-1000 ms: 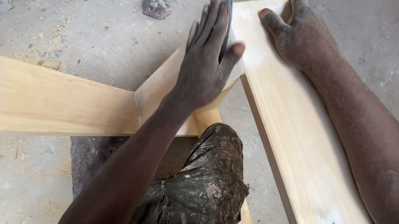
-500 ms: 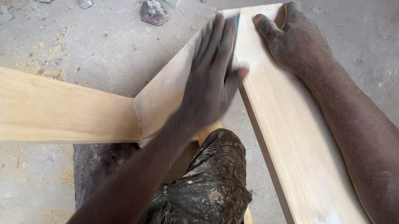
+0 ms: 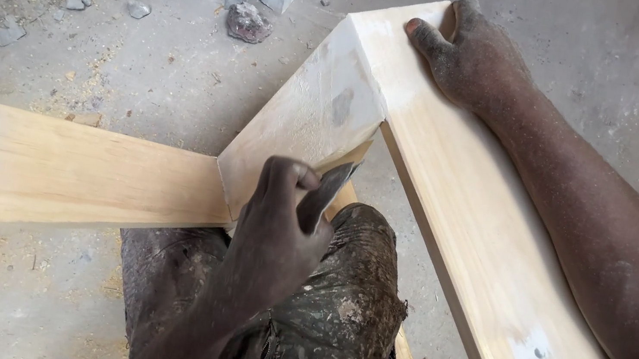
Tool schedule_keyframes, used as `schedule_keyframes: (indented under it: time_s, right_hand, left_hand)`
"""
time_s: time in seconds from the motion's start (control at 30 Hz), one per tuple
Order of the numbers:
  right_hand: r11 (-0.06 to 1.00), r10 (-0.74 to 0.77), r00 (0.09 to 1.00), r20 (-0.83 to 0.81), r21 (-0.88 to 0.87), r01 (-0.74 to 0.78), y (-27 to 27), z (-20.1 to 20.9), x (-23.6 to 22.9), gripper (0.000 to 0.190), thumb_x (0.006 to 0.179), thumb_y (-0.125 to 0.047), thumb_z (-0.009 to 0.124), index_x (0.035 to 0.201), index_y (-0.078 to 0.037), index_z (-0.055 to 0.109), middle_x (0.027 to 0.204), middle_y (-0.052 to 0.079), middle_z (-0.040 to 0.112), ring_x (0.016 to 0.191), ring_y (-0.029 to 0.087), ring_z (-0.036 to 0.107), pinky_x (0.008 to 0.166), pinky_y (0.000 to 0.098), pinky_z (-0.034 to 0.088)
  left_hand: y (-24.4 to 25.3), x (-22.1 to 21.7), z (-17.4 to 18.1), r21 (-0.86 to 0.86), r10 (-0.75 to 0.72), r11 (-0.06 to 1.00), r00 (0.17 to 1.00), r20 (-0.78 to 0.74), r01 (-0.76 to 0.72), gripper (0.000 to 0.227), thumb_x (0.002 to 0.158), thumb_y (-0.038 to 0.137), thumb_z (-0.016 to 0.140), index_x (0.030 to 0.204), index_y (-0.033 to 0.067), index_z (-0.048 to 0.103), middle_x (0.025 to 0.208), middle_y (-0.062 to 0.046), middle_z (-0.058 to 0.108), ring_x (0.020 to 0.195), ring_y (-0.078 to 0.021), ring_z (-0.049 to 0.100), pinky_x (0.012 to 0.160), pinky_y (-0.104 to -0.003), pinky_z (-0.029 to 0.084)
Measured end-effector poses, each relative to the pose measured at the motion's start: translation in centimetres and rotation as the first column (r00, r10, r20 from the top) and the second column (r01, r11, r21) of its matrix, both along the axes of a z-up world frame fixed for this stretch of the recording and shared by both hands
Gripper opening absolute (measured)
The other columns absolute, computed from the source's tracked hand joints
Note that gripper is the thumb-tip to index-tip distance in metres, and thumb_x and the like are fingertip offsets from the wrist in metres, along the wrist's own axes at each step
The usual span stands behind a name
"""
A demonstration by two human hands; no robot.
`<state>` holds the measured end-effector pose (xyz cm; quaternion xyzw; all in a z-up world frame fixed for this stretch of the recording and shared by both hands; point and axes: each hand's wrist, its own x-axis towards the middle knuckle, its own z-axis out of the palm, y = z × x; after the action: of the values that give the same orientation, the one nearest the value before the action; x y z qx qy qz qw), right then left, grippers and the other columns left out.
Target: Sand the joints and surfaces of a wooden furniture frame using sandpaper.
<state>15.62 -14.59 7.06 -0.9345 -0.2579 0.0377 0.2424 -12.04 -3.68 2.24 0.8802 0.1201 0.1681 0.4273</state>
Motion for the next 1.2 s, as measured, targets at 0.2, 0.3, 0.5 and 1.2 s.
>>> schedule_keyframes:
  time_s: [0.2, 0.3, 0.5, 1.2]
  right_hand:
    - [1.000, 0.000, 1.000, 0.004, -0.006, 0.000, 0.0, 0.0, -0.1, 0.070, 0.101, -0.064, 0.052, 0.135, -0.003, 0.056, 0.107, 0.027, 0.069, 0.095, 0.036, 0.072, 0.082, 0.0567, 0.057]
    - [1.000, -0.002, 1.000, 0.005, 0.007, 0.002, 0.1, -0.1, 0.2, 0.072, 0.101, -0.064, 0.052, 0.136, -0.002, 0.054, 0.108, 0.028, 0.068, 0.094, 0.037, 0.072, 0.082, 0.0565, 0.057]
    - [1.000, 0.001, 1.000, 0.008, 0.031, -0.002, 0.0, -0.4, 0.7, 0.074, 0.099, -0.065, 0.053, 0.139, -0.003, 0.053, 0.112, 0.029, 0.068, 0.098, 0.039, 0.072, 0.084, 0.0565, 0.057]
    - [0.999, 0.025, 0.999, 0.039, 0.032, -0.026, -0.1, -0.9, 0.9, 0.075, 0.100, -0.063, 0.054, 0.142, -0.001, 0.050, 0.117, 0.031, 0.066, 0.104, 0.042, 0.070, 0.086, 0.0583, 0.056]
  left_hand:
    - [1.2, 4.5, -0.2, 0.154, -0.016, 0.988, 0.995, 0.096, 0.000, 0.034, 0.091, 0.007, 0.079, 0.115, 0.0048, 0.054, 0.105, -0.018, 0.074, 0.090, -0.0243, 0.079, 0.070, -0.030, 0.067]
    - [1.4, 6.7, 0.2, 0.196, 0.021, 0.979, 0.977, 0.211, -0.064, 0.034, 0.093, 0.010, 0.081, 0.117, 0.0057, 0.058, 0.103, -0.015, 0.077, 0.087, -0.0208, 0.080, 0.069, -0.028, 0.067]
    - [0.4, 7.7, 1.7, -0.126, 0.135, 0.988, 0.920, 0.367, -0.095, 0.050, 0.087, 0.012, 0.083, 0.126, 0.0039, 0.053, 0.110, -0.014, 0.072, 0.093, -0.0178, 0.077, 0.072, -0.028, 0.067]
    - [-0.6, 8.9, -1.7, -0.169, 0.204, 0.976, 0.834, 0.513, -0.135, 0.068, 0.095, 0.023, 0.077, 0.141, -0.0031, 0.035, 0.107, -0.020, 0.064, 0.093, -0.0260, 0.071, 0.074, -0.033, 0.065]
